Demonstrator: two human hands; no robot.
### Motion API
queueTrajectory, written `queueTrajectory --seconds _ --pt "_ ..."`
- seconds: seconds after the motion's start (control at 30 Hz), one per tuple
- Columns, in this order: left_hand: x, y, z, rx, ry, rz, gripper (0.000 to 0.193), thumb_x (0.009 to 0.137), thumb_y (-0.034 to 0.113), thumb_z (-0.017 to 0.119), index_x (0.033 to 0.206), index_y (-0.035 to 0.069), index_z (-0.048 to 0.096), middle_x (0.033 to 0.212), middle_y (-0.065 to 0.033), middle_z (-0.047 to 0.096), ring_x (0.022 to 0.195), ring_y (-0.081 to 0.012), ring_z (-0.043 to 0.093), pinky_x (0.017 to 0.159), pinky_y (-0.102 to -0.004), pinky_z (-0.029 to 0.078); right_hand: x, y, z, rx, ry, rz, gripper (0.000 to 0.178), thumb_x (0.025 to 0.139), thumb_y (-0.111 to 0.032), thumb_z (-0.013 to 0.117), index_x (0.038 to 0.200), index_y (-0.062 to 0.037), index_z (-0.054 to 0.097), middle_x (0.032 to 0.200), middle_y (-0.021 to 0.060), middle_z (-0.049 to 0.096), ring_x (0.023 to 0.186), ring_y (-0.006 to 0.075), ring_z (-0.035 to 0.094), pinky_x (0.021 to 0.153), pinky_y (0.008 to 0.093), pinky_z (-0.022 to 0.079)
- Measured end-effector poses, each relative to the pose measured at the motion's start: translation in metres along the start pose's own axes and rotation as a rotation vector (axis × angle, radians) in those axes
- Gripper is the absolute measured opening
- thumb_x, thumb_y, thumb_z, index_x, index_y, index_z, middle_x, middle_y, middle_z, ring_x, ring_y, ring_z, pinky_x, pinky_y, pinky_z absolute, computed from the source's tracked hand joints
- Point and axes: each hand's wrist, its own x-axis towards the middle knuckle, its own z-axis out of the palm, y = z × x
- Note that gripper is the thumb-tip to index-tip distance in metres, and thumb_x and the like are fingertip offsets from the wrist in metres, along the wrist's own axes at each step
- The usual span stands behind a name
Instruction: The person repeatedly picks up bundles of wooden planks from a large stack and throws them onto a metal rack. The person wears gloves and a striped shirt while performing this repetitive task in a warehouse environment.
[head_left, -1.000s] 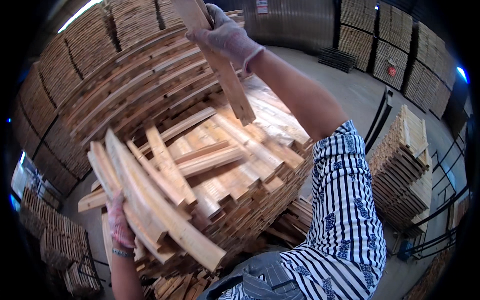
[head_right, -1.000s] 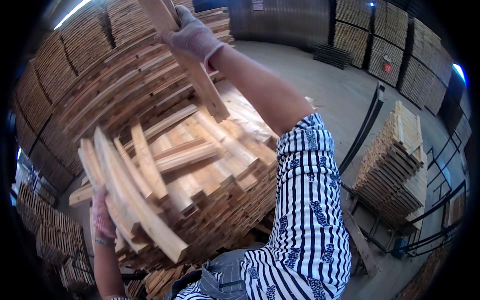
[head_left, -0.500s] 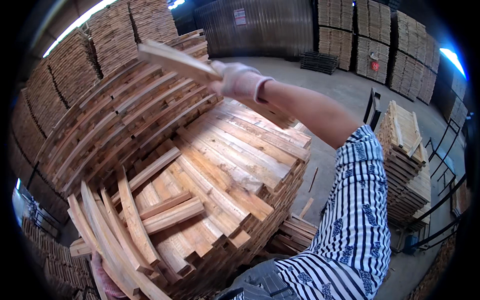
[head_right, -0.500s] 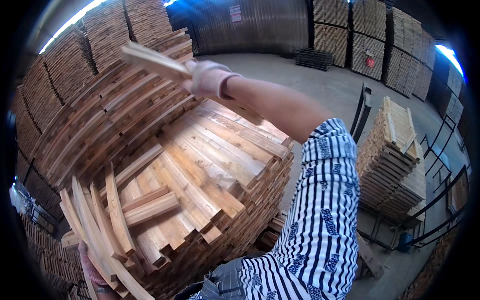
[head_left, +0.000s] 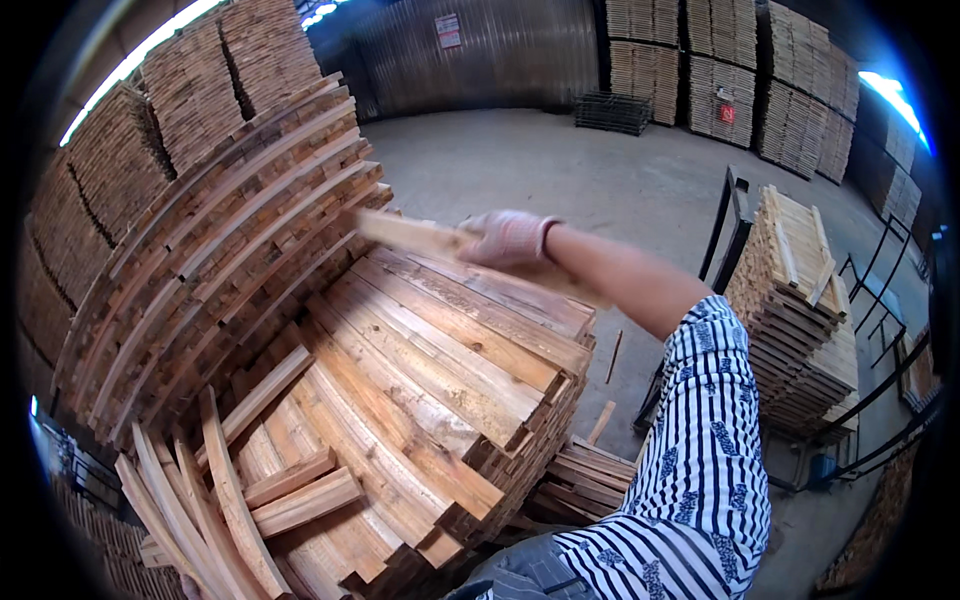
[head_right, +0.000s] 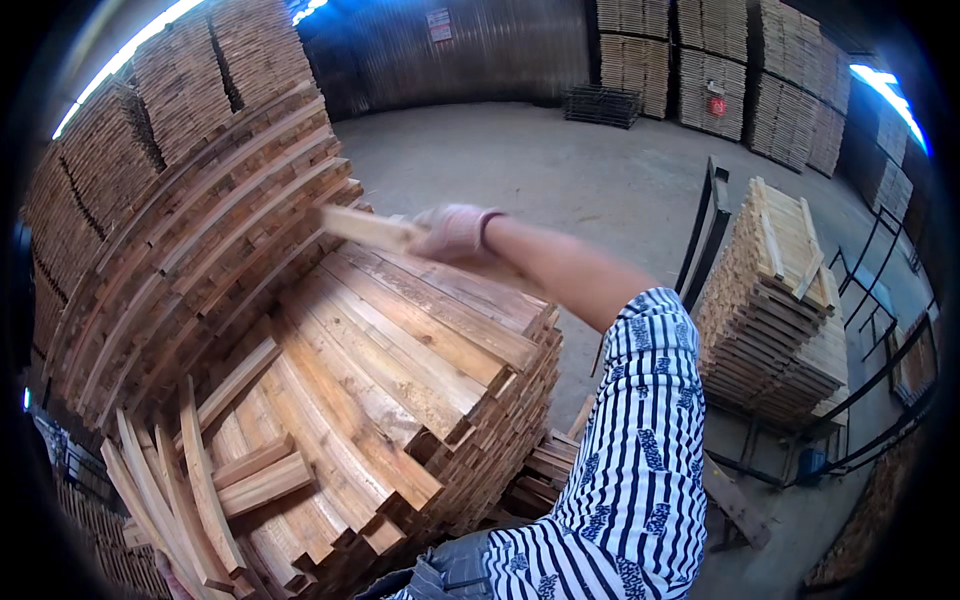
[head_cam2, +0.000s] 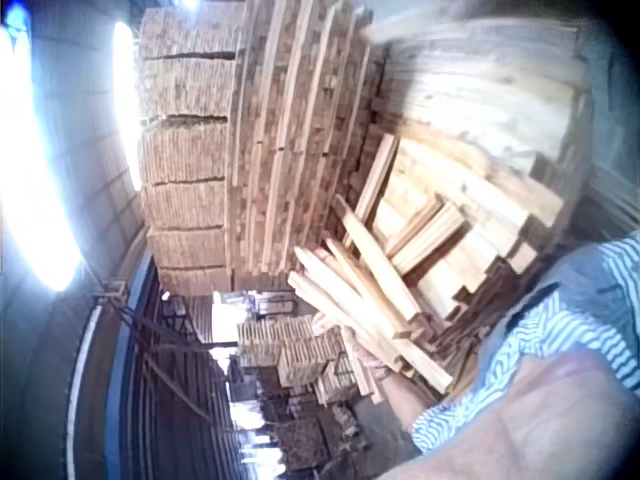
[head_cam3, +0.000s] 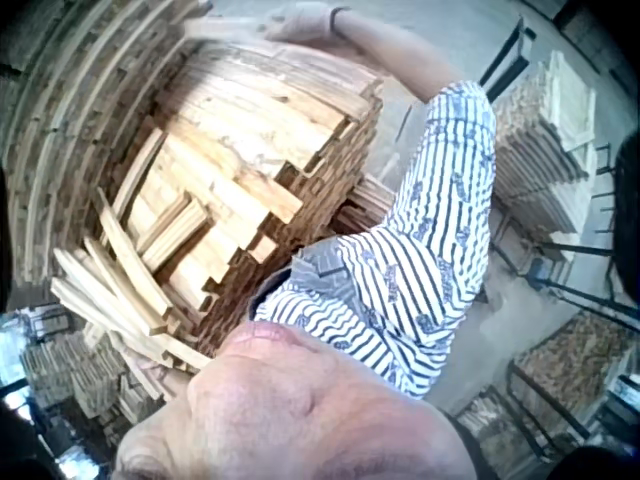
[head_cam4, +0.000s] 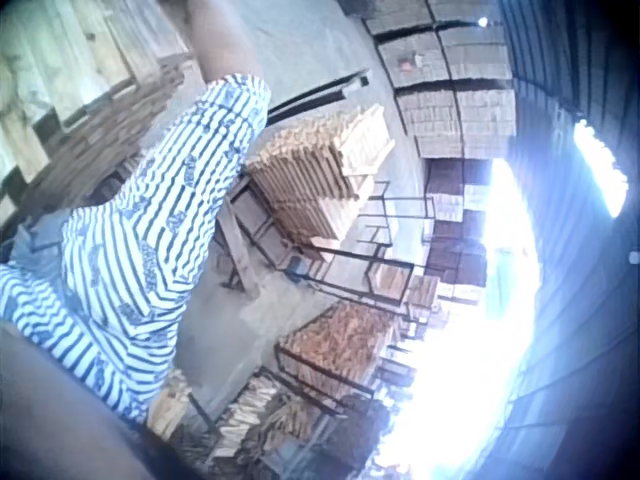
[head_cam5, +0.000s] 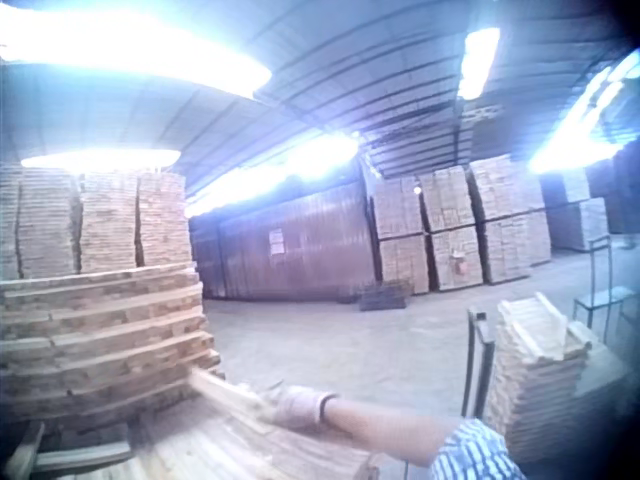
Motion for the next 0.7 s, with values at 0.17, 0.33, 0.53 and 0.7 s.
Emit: queueTrajectory --seconds 0.17,0.33,0.53,0.7 --pt "0.017 0.002 0.024 0.008 -0.007 -0.018 0.083 0.09 0.057 0.062 0.154 0.01 0.038 0.15 -0.0146 0.048 0.131 -0.0337 0.051 0.111 -0.0469 0.043 0.044 0.082 0.021 0.442 -0.203 0.235 0.066 0.097 -0.057 0.057 0.143 -0.0086 0.057 0.138 0.0167 0.062 0.127 0.0291 0.057 0.109 0.0412 0.043" --pt "0.021 0.007 0.036 0.021 0.011 -0.021 0.083 0.091 0.056 0.063 0.154 0.009 0.038 0.149 -0.0153 0.049 0.129 -0.034 0.053 0.11 -0.0468 0.044 0.047 0.064 0.034 0.213 -0.217 0.198 0.072 0.098 -0.058 0.05 0.144 -0.0025 0.052 0.148 0.0215 0.052 0.138 0.0364 0.049 0.113 0.0423 0.04" --pt "0.028 0.008 0.053 0.03 0.007 -0.025 0.082 0.091 0.056 0.063 0.153 0.008 0.038 0.147 -0.0161 0.05 0.127 -0.0343 0.054 0.109 -0.0467 0.046 0.065 0.029 0.041 -0.099 -0.141 0.092 0.08 0.094 -0.048 0.058 0.157 -0.0059 0.032 0.139 0.026 0.058 0.129 0.0386 0.057 0.108 0.0448 0.045" --pt "0.022 0.009 0.056 0.025 0.023 -0.012 0.082 0.091 0.055 0.063 0.153 0.007 0.038 0.146 -0.0167 0.052 0.126 -0.0346 0.055 0.108 -0.0466 0.047 0.073 0.042 0.001 0.0 -0.155 0.128 0.069 0.097 -0.043 0.054 0.154 -0.0065 0.039 0.14 0.0211 0.059 0.127 0.0368 0.058 0.107 0.0468 0.047"
